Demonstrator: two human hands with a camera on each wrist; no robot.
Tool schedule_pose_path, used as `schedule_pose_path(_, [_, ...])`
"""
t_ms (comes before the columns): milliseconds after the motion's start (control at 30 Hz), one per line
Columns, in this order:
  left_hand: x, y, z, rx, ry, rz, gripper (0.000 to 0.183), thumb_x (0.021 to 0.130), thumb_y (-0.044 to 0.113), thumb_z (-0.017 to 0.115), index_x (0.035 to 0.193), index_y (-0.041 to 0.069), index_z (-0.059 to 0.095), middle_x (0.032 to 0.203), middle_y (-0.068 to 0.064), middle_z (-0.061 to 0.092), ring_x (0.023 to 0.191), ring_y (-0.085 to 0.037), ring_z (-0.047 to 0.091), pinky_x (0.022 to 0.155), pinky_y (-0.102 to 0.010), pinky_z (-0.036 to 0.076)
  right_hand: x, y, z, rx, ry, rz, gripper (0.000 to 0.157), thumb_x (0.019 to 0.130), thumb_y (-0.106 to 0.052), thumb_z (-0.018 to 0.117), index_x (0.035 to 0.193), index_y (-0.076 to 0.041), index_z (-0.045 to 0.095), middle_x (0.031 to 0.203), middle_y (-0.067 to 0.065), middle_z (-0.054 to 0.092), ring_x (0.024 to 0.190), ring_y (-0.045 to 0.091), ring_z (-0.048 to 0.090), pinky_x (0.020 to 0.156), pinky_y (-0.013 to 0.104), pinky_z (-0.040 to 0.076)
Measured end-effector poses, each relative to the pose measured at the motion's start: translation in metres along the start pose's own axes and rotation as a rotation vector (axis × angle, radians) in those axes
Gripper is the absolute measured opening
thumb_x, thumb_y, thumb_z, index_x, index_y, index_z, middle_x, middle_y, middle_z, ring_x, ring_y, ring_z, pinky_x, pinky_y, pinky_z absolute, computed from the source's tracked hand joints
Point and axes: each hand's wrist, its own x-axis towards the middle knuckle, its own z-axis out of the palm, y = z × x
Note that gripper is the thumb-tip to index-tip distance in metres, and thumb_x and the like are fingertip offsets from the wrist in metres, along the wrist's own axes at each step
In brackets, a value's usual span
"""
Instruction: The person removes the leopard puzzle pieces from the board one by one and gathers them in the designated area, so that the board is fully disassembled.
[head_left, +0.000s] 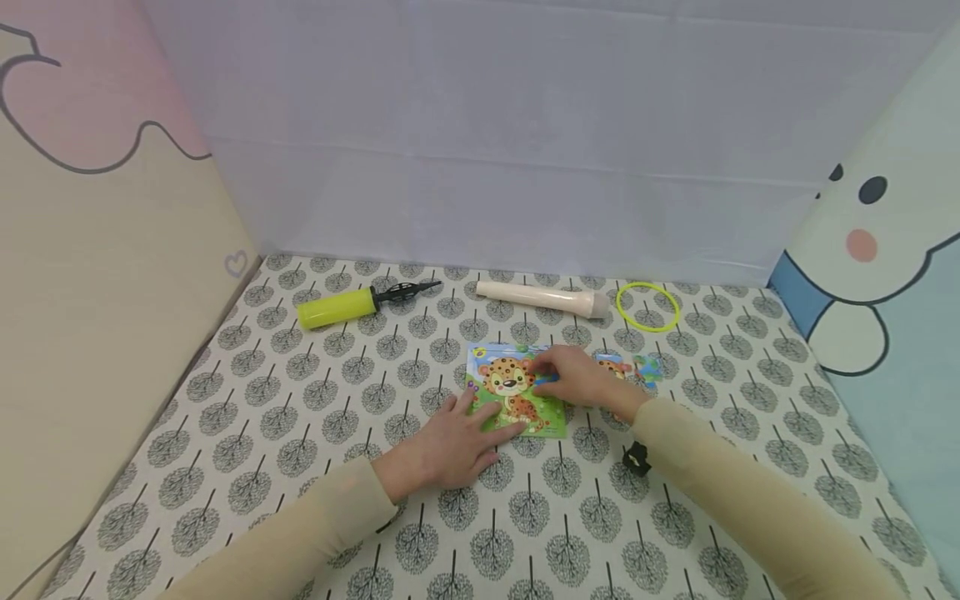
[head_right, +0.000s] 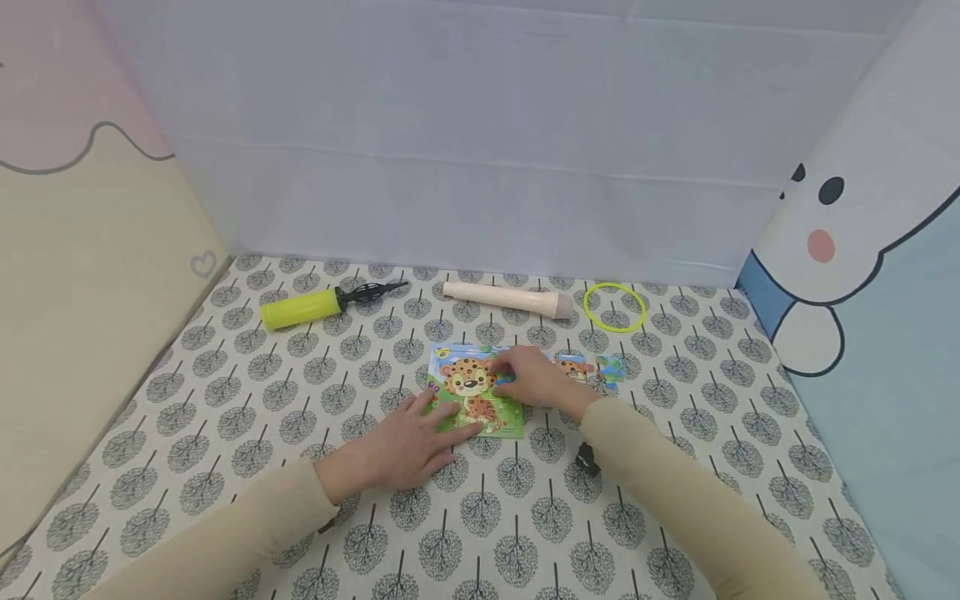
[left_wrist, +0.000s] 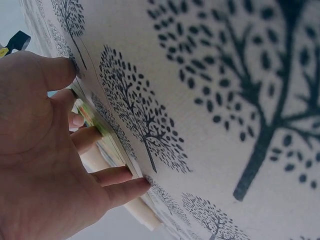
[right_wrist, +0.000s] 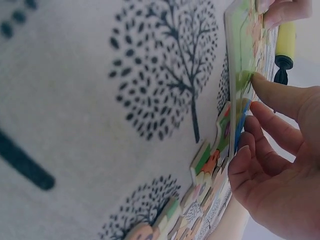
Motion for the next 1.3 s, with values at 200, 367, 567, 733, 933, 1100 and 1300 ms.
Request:
schedule_pose_path(200, [0.0, 0.0, -0.001, 0.014, 0.0, -0.003, 0.056, 0.101, 0.047, 0.033, 0.153, 0.039, 0.014, 0.154, -0.007, 0.024, 0.135, -0.049, 0.02, 0.105, -0.059, 0.027, 0.002, -0.004, 0.0, 0.005, -0.007, 0.031, 0.028, 0.081, -0.021, 0.078, 0.105, -0.009, 0.068, 0.098, 0.0, 0.066, 0.091, 0.016, 0.061, 0.085, 0.036, 0.051])
schedule_pose_path(367, [0.0, 0.001, 0.0, 0.01, 0.001, 0.0, 0.055, 0.101, 0.047, 0.033, 0.152, 0.039, 0.015, 0.154, -0.007, 0.025, 0.134, -0.049, 0.022, 0.105, -0.059, 0.027, 0.002, -0.005, 0.001, 0.033, -0.012, 0.07, 0.028, 0.079, -0.019, 0.079, 0.102, -0.009, 0.067, 0.096, -0.001, 0.065, 0.092, 0.017, 0.06, 0.085, 0.036, 0.051])
schedule_pose_path(567, [0.0, 0.002, 0.001, 0.014, -0.002, -0.006, 0.055, 0.101, 0.048, 0.032, 0.152, 0.04, 0.014, 0.154, -0.006, 0.024, 0.135, -0.048, 0.021, 0.106, -0.058, 0.026, 0.001, -0.004, -0.003, 0.103, 0.004, 0.061, 0.021, 0.082, -0.015, 0.076, 0.099, -0.007, 0.066, 0.09, -0.001, 0.063, 0.085, 0.016, 0.06, 0.079, 0.034, 0.052])
schedule_pose_path(733, [0.0, 0.002, 0.001, 0.001, -0.004, -0.007, 0.055, 0.101, 0.048, 0.031, 0.152, 0.039, 0.013, 0.155, -0.007, 0.024, 0.135, -0.049, 0.02, 0.106, -0.059, 0.025, 0.0, 0.001, -0.008, 0.168, -0.002, 0.006, 0.009, 0.089, -0.014, 0.069, 0.096, -0.008, 0.067, 0.085, -0.004, 0.063, 0.078, 0.013, 0.06, 0.072, 0.033, 0.052])
schedule_pose_path(933, [0.001, 0.001, 0.001, 0.002, -0.006, -0.01, 0.056, 0.101, 0.048, 0.032, 0.153, 0.039, 0.013, 0.155, -0.007, 0.023, 0.135, -0.049, 0.02, 0.106, -0.059, 0.024, -0.002, 0.001, -0.015, 0.23, -0.024, -0.029, 0.005, 0.092, -0.011, 0.065, 0.093, -0.007, 0.068, 0.083, 0.0, 0.065, 0.074, 0.016, 0.061, 0.067, 0.033, 0.051])
schedule_pose_path(1100, [0.001, 0.0, 0.003, 0.01, -0.001, -0.009, 0.056, 0.101, 0.049, 0.031, 0.153, 0.039, 0.012, 0.155, -0.007, 0.023, 0.135, -0.048, 0.019, 0.107, -0.058, 0.023, -0.006, -0.002, -0.024, 0.273, -0.016, -0.005, 0.007, 0.093, -0.012, 0.063, 0.092, -0.007, 0.067, 0.085, 0.003, 0.065, 0.077, 0.021, 0.062, 0.068, 0.035, 0.051])
schedule_pose_path(1300, [0.001, 0.0, 0.005, -0.003, 0.008, -0.01, 0.056, 0.101, 0.048, 0.032, 0.153, 0.039, 0.013, 0.154, -0.007, 0.024, 0.135, -0.049, 0.02, 0.106, -0.059, 0.024, -0.014, 0.008, -0.03, 0.283, 0.008, -0.018, 0.006, 0.093, -0.012, 0.064, 0.091, -0.007, 0.067, 0.086, 0.002, 0.064, 0.078, 0.021, 0.062, 0.072, 0.037, 0.052])
